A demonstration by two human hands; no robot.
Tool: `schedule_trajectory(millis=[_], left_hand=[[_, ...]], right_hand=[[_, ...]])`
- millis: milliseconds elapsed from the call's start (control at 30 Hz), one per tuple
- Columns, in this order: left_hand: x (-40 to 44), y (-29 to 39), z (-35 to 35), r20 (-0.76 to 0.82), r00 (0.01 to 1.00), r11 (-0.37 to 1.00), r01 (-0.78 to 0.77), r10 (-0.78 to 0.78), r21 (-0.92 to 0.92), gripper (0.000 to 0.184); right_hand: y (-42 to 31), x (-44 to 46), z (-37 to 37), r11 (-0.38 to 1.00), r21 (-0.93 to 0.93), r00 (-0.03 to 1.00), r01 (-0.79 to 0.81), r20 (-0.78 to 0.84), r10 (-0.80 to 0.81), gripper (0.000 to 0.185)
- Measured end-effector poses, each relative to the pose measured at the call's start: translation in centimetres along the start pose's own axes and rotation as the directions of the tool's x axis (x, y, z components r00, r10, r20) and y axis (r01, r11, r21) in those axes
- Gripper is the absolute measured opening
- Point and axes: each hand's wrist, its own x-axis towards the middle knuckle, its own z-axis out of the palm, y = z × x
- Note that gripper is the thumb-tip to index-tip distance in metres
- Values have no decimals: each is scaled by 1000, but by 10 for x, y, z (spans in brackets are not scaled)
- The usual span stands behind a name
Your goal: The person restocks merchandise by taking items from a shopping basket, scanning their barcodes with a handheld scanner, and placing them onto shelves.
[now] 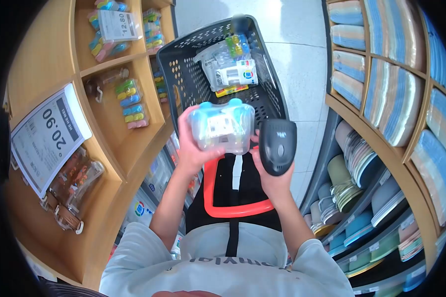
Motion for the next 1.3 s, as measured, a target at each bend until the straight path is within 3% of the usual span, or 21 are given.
schedule_trajectory(millis=[33, 67, 100, 133, 233, 433, 500, 567, 633, 667, 700, 767, 833, 900, 967, 1033, 1067, 1100, 1167, 1233, 1300], left_hand=[[-7, -1, -2, -20, 994, 979, -103, 108, 178, 111], [-10, -1, 0, -6, 995, 979, -98, 101, 178, 111], [-13, -1, 2, -35, 971, 944, -222, 237, 243, 111], [-17, 0, 4, -55, 928, 891, -334, 368, 309, 111], [-21, 7, 8, 1, 892, 830, -420, 451, 367, 112], [-25, 6, 5, -44, 910, 875, -381, 411, 300, 111], [-25, 7, -3, -86, 920, 897, -347, 382, 274, 111], [-24, 12, -11, -102, 936, 929, -314, 338, 195, 108], [-23, 15, -19, -117, 944, 938, -280, 307, 205, 105], [-22, 15, -23, -120, 947, 936, -265, 298, 233, 104], [-21, 15, -26, -120, 950, 933, -249, 287, 259, 104], [-19, 14, -29, -117, 959, 950, -228, 257, 215, 104], [-21, 15, -35, -132, 979, 983, -138, 153, 120, 104], [-21, 14, -47, -107, 977, 972, -164, 183, 171, 104], [-23, 15, -55, -77, 983, 974, -150, 165, 173, 100], [-25, 20, -63, -70, 987, 957, -124, 147, 261, 99], [-27, 21, -65, -81, 984, 955, -130, 156, 266, 99], [-30, 22, -66, -81, 969, 907, -188, 234, 376, 96], [-37, 18, -65, -83, 946, 844, -237, 313, 481, 93], [-45, 11, -61, -96, 860, 758, -383, 501, 527, 89], [-51, 10, -57, -9, 757, 607, -517, 654, 603, 81]], right_hand=[[4, 4, 2, 1000, 3, 1000, 2, -15, -2, 52], [8, 9, 2, 996, 90, 1000, 2, 12, -4, 56], [11, 12, 2, 985, 174, 999, -3, 36, -3, 61], [7, 14, 5, 994, 104, 999, 29, 24, -32, 62], [7, 22, 2, 986, 166, 1000, 3, -3, -3, 61], [-13, 20, 12, 981, 194, 998, 25, -67, -12, 50], [-4, 15, 3, 987, 75, 988, 145, -69, -140, 44], [-3, 8, -7, 976, 0, 969, 219, 114, -218, 46], [-6, -10, -13, 978, -205, 972, 43, 236, 7, 49], [12, -25, -22, 917, -398, 978, 29, 200, 55, 50], [-19, -5, 7, 890, -286, 903, 355, 349, -249, 48], [-28, 0, 9, 728, -426, 743, 537, 647, -170, 50], [-22, -6, 14, 798, -384, 764, 464, 630, -140, 50], [-17, -8, 15, 889, -367, 858, 274, 510, -54, 50], [-7, -7, 13, 821, -405, 805, 402, 584, -106, 52], [-1, -16, 13, 820, -488, 916, 299, 387, -103, 52], [22, -23, 3, 824, -547, 971, 149, 238, -18, 53], [22, -21, 4, 878, -461, 972, -128, 118, 203, 54], [6, 0, 24, 976, -111, 962, -187, 183, 205, 52], [11, 10, 28, 980, 64, 958, -188, 231, 169, 45], [15, 19, 26, 929, 192, 929, -318, 261, 264, 45]])
